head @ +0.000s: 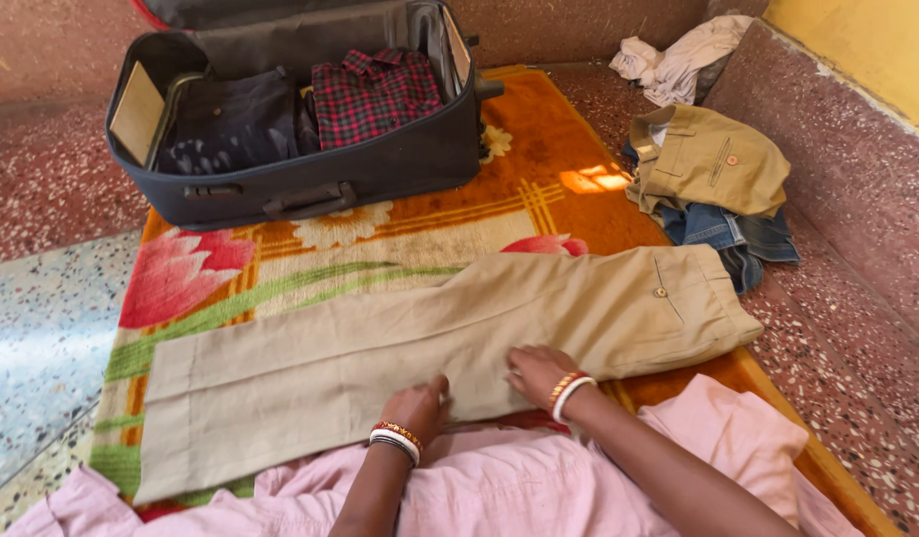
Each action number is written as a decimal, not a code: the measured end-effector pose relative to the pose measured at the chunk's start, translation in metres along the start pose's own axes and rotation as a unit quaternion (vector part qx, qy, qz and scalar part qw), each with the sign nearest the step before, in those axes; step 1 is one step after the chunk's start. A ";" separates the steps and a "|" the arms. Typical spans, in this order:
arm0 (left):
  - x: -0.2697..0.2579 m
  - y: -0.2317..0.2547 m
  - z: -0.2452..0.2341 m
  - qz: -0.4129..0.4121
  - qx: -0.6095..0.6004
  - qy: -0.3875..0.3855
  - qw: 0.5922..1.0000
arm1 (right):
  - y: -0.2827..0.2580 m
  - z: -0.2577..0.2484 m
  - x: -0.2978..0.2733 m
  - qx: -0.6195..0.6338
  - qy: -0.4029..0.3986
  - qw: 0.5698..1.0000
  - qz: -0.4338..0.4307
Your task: The person folds a pair of beige trousers on a patterned mat and places them into an open suitcase. The person then picks up a second pair of khaki trousers, folds them, and places them into the suitcase.
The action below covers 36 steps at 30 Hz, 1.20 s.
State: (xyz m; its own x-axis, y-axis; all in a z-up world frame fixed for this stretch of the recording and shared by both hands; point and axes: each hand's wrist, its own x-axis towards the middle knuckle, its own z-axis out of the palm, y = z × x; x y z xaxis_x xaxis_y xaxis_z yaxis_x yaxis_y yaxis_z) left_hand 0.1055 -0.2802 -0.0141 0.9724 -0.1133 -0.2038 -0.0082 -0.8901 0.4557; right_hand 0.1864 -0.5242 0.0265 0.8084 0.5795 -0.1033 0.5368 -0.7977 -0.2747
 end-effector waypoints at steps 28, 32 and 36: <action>0.072 -0.028 -0.006 -0.137 0.102 0.246 0.954 | 0.034 0.059 0.068 -0.112 0.159 0.961 0.197; 0.156 -0.029 -0.030 -0.080 0.017 0.223 0.971 | 0.037 0.055 0.072 -0.085 0.176 0.961 0.197; 0.215 -0.020 -0.049 -0.146 0.030 0.030 0.988 | 0.036 0.054 0.075 -0.081 0.162 0.962 0.203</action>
State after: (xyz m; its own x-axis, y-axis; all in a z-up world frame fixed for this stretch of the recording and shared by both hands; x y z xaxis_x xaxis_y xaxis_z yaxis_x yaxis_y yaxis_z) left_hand 0.3263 -0.2654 -0.0241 0.9472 0.1769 -0.2674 0.2630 -0.9057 0.3326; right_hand 0.2534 -0.5009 -0.0425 0.9783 0.1533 0.1391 0.1702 -0.9782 -0.1189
